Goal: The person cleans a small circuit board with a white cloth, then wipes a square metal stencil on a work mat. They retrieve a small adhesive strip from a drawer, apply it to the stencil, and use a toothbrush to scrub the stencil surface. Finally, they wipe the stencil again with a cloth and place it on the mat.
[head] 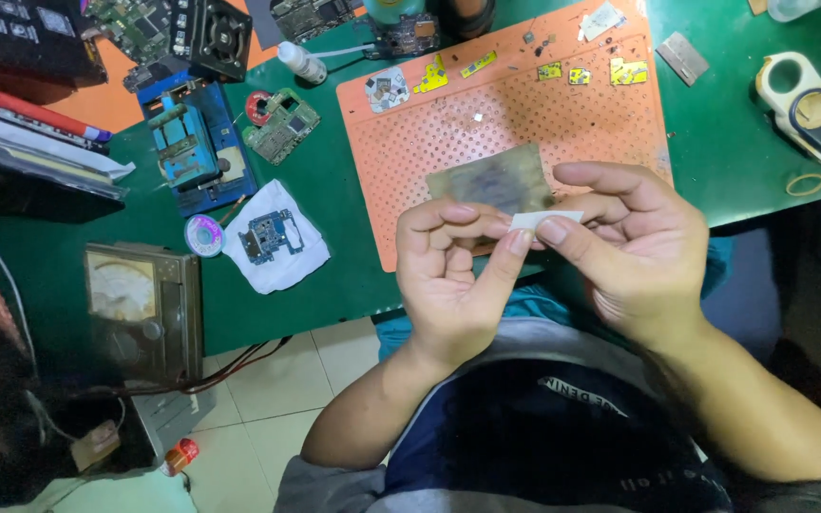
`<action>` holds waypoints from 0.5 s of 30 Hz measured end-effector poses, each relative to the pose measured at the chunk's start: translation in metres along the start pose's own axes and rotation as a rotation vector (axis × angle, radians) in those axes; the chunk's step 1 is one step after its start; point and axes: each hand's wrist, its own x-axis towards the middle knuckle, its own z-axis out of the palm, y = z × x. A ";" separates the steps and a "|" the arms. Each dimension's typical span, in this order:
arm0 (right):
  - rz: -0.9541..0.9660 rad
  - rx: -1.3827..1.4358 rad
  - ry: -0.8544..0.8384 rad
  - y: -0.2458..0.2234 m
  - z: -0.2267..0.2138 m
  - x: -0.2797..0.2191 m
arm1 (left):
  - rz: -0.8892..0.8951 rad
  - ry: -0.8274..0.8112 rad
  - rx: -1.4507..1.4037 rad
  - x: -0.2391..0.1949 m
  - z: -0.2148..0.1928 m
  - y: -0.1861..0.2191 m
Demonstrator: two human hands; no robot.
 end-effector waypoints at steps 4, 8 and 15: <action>0.010 -0.198 0.048 -0.002 0.006 -0.002 | -0.023 0.018 -0.024 -0.004 -0.005 0.000; 0.007 -0.071 -0.022 0.008 0.014 -0.003 | -0.040 0.065 -0.054 -0.002 -0.015 0.003; 0.147 0.226 -0.131 0.021 0.013 -0.007 | -0.133 0.080 -0.127 -0.008 -0.024 -0.001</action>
